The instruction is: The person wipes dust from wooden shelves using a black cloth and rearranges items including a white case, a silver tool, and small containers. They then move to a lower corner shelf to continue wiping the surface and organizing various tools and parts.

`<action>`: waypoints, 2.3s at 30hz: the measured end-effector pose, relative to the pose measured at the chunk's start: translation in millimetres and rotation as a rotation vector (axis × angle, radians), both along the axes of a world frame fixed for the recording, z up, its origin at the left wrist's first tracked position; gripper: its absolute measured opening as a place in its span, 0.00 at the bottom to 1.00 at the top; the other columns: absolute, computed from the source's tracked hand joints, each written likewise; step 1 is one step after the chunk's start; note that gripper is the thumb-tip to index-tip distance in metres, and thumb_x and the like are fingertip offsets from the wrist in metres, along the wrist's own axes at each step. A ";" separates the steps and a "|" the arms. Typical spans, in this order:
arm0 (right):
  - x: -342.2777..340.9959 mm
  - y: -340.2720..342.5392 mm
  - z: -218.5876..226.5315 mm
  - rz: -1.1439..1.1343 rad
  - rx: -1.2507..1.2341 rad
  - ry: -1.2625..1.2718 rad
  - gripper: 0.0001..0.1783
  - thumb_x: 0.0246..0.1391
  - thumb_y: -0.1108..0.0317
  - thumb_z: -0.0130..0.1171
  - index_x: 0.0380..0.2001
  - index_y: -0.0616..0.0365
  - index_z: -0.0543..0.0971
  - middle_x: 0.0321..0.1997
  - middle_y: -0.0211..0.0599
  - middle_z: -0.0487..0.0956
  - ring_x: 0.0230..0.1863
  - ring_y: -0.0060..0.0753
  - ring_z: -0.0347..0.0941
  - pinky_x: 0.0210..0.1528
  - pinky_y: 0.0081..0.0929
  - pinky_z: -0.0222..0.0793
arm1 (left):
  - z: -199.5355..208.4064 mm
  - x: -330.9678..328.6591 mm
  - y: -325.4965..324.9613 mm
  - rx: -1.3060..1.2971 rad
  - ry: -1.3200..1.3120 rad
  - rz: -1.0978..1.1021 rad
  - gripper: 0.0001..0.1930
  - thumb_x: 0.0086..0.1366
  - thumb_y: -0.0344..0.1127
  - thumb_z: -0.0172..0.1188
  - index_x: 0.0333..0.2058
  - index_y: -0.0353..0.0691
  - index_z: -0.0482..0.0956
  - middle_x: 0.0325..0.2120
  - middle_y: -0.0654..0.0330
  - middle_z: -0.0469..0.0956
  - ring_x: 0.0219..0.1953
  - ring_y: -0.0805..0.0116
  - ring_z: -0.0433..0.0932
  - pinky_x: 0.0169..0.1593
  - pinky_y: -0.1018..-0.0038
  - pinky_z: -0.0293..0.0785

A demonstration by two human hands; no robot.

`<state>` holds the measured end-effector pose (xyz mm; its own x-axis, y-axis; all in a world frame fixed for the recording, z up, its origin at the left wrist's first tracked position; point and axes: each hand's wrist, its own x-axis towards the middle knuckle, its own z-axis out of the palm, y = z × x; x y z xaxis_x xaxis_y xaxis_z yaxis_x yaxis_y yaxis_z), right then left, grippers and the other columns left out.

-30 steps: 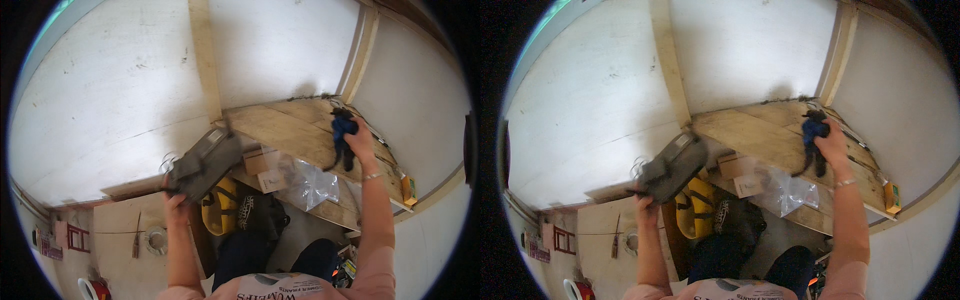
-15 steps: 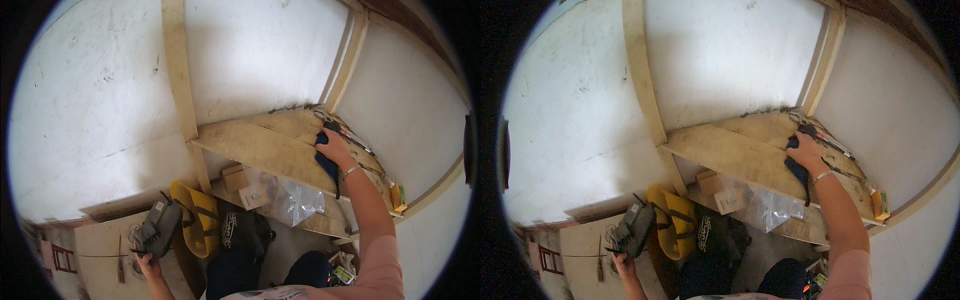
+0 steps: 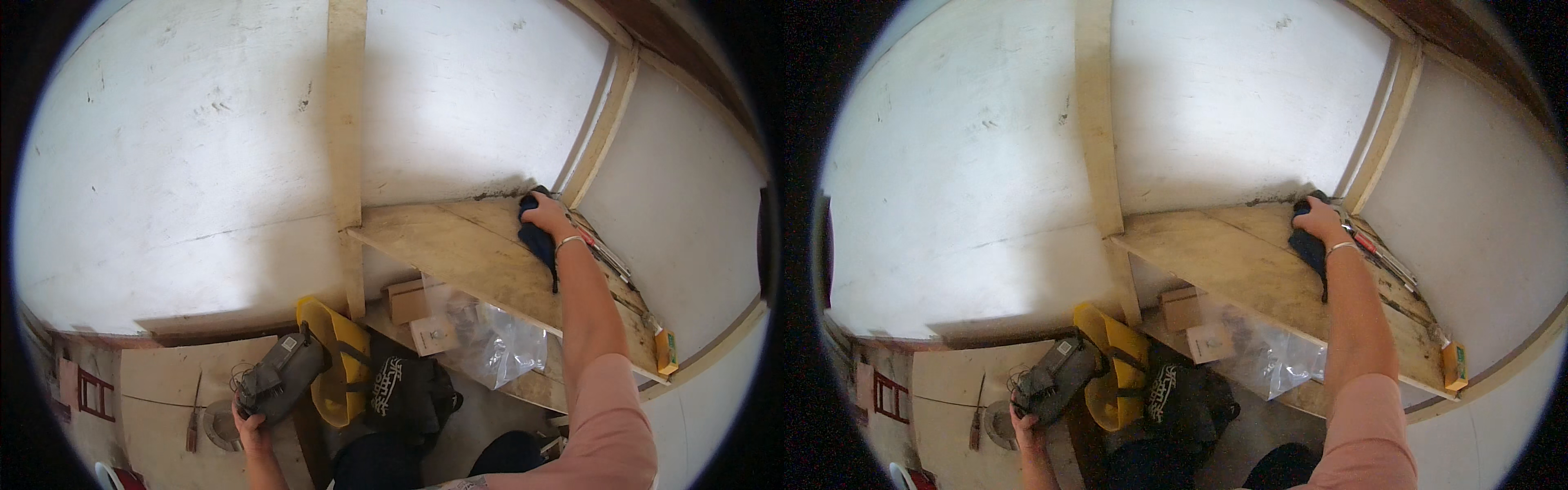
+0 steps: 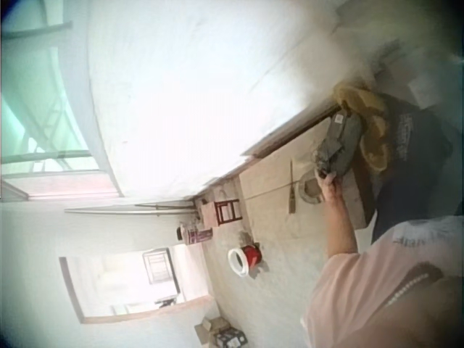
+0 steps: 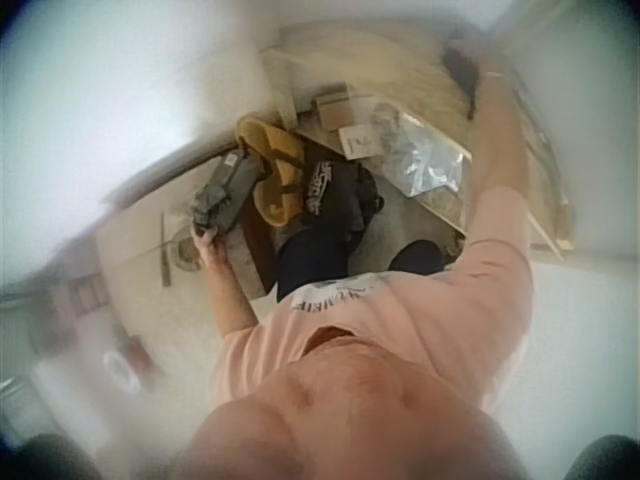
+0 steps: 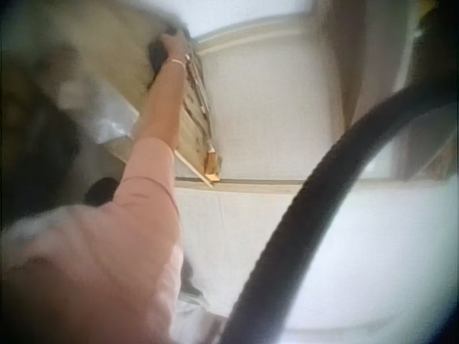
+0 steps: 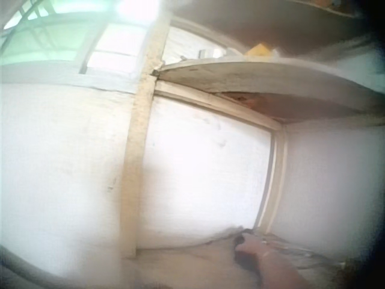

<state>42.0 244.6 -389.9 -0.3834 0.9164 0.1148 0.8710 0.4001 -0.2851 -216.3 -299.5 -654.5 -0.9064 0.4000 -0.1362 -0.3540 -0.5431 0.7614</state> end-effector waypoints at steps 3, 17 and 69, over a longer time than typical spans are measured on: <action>-41.4 -28.2 -14.9 0.334 -0.086 0.246 0.38 0.29 0.61 0.56 0.52 0.55 0.65 0.51 0.48 0.68 0.53 0.44 0.63 0.54 0.29 0.59 | 0.9 0.9 4.8 0.013 -0.027 0.024 0.41 0.30 0.23 0.49 0.53 0.36 0.57 0.46 0.52 0.63 0.49 0.52 0.64 0.52 0.60 0.62; -18.3 -83.4 25.1 0.421 -0.037 0.442 0.30 0.33 0.73 0.52 0.48 0.60 0.68 0.36 0.44 0.76 0.35 0.36 0.72 0.38 0.26 0.68 | -7.6 -5.8 -4.1 0.037 0.017 -0.031 0.39 0.30 0.22 0.48 0.51 0.34 0.58 0.46 0.52 0.64 0.50 0.53 0.64 0.54 0.63 0.60; -63.1 -87.5 56.3 0.640 -0.246 0.149 0.23 0.35 0.65 0.54 0.42 0.52 0.75 0.45 0.44 0.73 0.43 0.41 0.69 0.45 0.33 0.65 | 11.6 1.8 5.9 0.078 -0.002 -0.071 0.38 0.31 0.20 0.47 0.50 0.36 0.59 0.45 0.53 0.66 0.49 0.53 0.65 0.52 0.60 0.63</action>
